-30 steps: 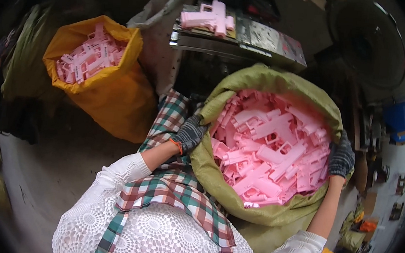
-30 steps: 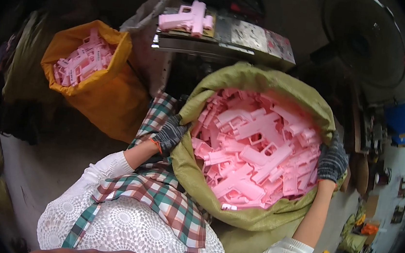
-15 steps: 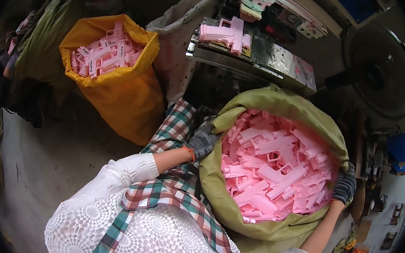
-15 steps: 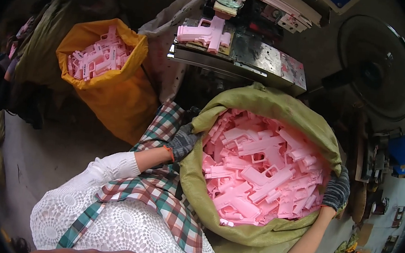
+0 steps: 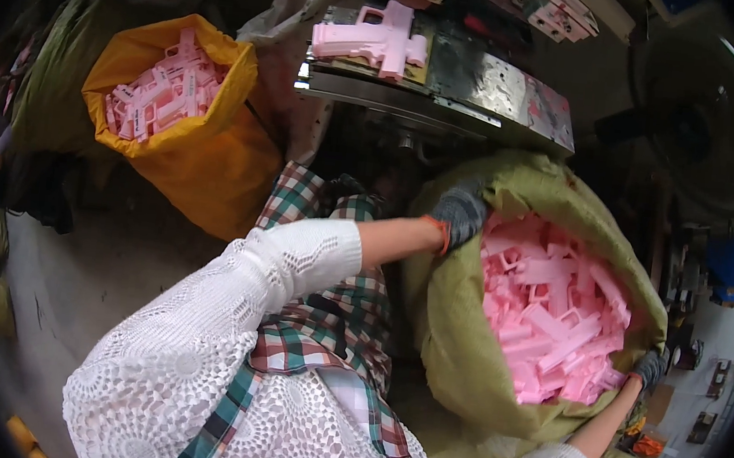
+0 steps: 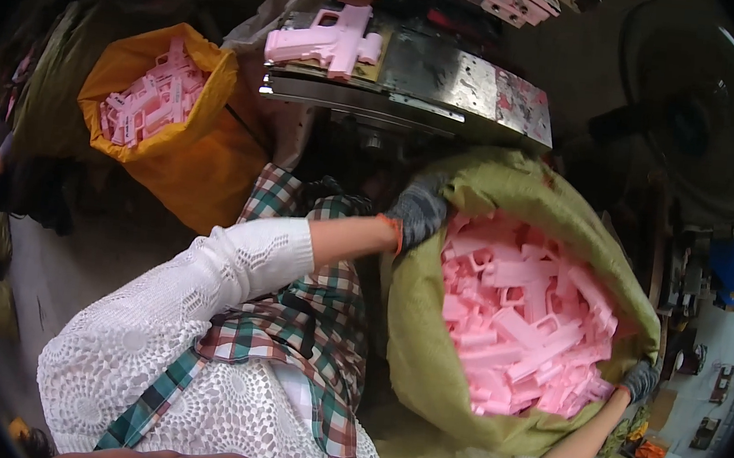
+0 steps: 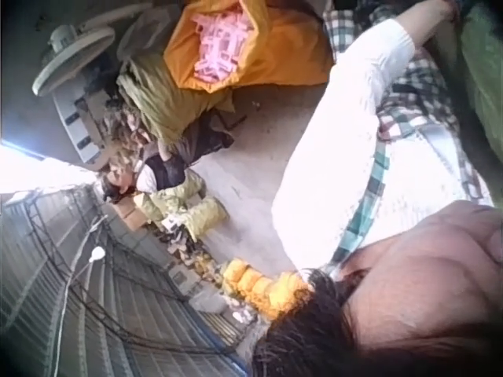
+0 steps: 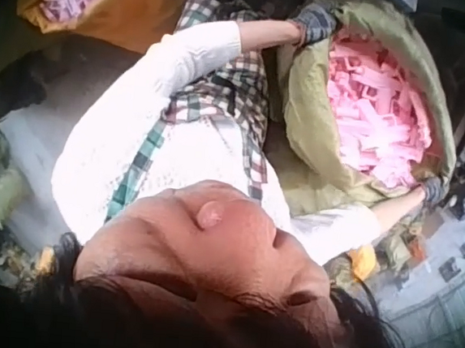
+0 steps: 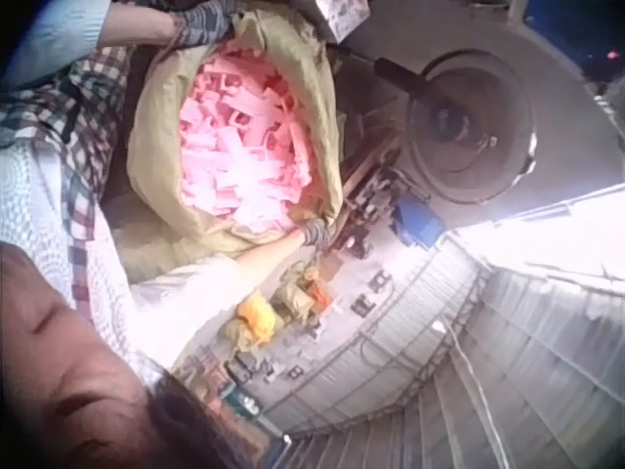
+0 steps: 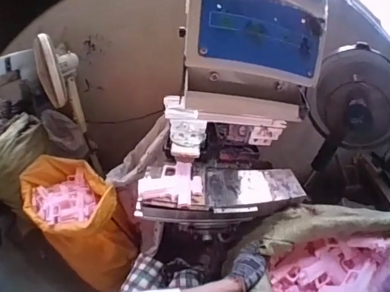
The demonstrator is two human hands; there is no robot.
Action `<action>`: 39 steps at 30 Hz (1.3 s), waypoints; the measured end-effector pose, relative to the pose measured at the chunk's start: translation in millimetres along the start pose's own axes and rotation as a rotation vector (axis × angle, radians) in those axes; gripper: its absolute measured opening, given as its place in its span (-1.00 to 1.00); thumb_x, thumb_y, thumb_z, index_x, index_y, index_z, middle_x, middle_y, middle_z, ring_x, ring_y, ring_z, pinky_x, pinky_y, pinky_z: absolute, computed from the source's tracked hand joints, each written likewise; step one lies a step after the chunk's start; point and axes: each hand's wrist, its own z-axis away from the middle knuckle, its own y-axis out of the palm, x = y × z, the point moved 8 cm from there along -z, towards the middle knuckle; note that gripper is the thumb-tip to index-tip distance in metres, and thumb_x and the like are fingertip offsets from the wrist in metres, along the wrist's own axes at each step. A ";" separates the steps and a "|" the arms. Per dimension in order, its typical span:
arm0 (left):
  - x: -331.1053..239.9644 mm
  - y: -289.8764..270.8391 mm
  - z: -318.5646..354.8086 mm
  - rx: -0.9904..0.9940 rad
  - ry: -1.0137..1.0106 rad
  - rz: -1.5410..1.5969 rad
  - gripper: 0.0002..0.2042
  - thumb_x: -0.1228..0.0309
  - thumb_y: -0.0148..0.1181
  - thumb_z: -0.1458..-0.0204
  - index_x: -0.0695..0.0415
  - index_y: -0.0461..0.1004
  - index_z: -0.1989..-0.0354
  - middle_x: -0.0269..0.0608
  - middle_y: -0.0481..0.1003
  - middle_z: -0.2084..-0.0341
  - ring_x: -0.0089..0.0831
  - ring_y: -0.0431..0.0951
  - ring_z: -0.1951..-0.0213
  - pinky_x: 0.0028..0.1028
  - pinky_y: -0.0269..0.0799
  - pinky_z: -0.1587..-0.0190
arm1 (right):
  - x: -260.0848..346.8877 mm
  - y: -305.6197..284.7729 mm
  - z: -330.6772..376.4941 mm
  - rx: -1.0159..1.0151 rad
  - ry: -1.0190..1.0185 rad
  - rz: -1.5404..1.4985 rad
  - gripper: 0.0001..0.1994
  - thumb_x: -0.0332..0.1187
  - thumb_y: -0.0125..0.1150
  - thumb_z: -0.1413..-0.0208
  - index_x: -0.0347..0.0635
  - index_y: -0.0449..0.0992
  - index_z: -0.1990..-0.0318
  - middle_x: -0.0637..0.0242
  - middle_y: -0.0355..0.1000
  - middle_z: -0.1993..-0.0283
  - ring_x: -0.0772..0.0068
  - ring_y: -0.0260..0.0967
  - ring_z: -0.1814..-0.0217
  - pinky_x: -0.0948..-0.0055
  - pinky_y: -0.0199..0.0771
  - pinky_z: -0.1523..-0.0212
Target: The person takes toy gun frames from a sack by hand, places them onto a printing machine to stamp them, and transfers the printed toy guns into another sack before lifting the sack.
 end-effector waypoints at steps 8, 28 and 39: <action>66.0 -88.1 12.6 -0.136 -0.072 -0.229 -0.73 0.48 -0.04 0.13 0.23 0.46 0.22 0.12 0.46 0.26 0.02 0.43 0.18 -0.27 0.34 0.08 | 147.9 45.6 43.6 0.210 -0.103 0.182 -0.66 -0.10 -0.01 -0.01 -0.13 0.46 0.18 -0.10 0.42 0.25 -0.15 0.35 0.19 0.06 0.34 0.23; 174.6 -320.5 288.8 -0.433 -0.854 0.340 -0.74 0.30 0.11 -0.07 0.17 0.41 0.13 -0.22 0.52 0.40 -0.49 0.51 0.40 -0.48 0.46 0.31 | 425.2 -139.3 213.9 0.846 -0.931 -0.691 -0.61 -0.62 0.15 0.08 -0.24 0.40 0.02 0.23 0.41 0.03 0.34 0.34 -0.03 0.38 0.32 -0.02; 231.8 -307.7 462.9 0.118 -1.017 -0.633 -0.72 0.31 0.03 0.02 0.17 0.45 0.16 0.01 0.45 0.17 -0.11 0.47 0.13 -0.29 0.39 0.10 | 601.0 -160.5 318.9 0.871 -1.801 -0.542 -0.55 -0.58 0.30 0.35 -0.20 0.47 0.14 0.15 0.42 0.12 0.07 0.32 0.02 0.23 0.32 0.02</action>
